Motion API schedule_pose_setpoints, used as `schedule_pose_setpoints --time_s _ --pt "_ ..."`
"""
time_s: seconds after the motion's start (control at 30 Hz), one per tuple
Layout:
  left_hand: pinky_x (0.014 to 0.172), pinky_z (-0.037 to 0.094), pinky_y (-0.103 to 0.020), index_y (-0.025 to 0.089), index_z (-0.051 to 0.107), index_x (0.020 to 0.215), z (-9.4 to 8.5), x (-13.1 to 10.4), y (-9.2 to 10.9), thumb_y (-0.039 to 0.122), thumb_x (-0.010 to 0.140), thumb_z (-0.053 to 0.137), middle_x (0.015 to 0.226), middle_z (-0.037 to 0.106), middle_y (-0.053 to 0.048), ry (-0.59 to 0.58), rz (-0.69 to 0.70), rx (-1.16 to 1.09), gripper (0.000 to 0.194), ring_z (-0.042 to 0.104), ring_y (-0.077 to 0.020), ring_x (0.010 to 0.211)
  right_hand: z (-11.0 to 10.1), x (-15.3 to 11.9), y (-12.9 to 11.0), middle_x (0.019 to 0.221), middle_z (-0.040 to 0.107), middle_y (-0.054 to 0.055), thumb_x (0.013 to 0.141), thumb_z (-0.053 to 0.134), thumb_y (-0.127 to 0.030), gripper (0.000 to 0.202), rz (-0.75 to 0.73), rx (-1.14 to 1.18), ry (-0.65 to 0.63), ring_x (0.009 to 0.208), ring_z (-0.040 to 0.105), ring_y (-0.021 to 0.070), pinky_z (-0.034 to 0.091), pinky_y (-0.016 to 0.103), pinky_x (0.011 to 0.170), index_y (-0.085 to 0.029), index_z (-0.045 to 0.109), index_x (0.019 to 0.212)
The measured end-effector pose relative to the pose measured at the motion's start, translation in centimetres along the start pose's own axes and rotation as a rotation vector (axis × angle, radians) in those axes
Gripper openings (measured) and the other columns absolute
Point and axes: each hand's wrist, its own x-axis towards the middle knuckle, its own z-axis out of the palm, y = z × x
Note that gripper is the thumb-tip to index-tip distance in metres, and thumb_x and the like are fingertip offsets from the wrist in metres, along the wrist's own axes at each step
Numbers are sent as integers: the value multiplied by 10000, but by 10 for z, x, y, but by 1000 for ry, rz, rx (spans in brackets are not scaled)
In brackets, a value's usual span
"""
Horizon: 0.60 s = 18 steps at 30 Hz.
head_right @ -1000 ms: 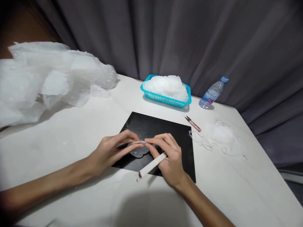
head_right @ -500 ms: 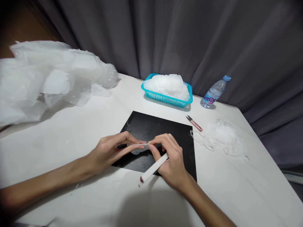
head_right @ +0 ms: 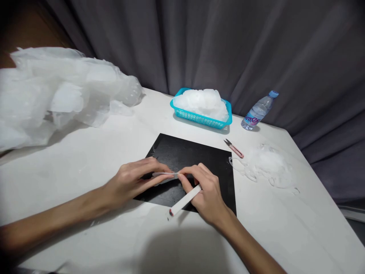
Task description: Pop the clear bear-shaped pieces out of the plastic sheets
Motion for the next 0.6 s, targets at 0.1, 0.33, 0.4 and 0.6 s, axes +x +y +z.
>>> schedule_pose_setpoints --time_s 0.1,0.33,0.4,0.6 --pt "784 515 -253 224 752 1091 -3 3 4 290 1036 658 979 767 -15 -46 -143 -87 128 692 -154 868 1 0 1 836 688 -12 1022 652 -216 62 34 -13 5 695 497 147 417 297 663 -239 709 1022" --pt "638 525 -236 196 629 928 2 15 -1 487 1002 664 762 733 -4 -38 -748 -687 302 678 -149 675 -34 10 43 954 713 57 1035 588 -329 154 136 -514 117 873 603 233 445 356 743 -215 687 1005" --pt "774 590 -273 184 632 937 4 17 -3 435 993 688 865 770 -41 -16 -836 -899 263 736 -172 785 -54 12 65 1058 720 102 1014 584 -340 184 244 -748 152 1002 582 300 424 366 706 -207 702 1061" --pt "1075 545 -458 94 658 1206 1 22 -2 555 1051 515 1116 786 -215 2 -1034 -1253 507 765 -317 1084 -93 7 106 1210 688 150 1021 494 -346 317 469 -1003 103 1044 504 345 376 379 662 -192 731 1164"
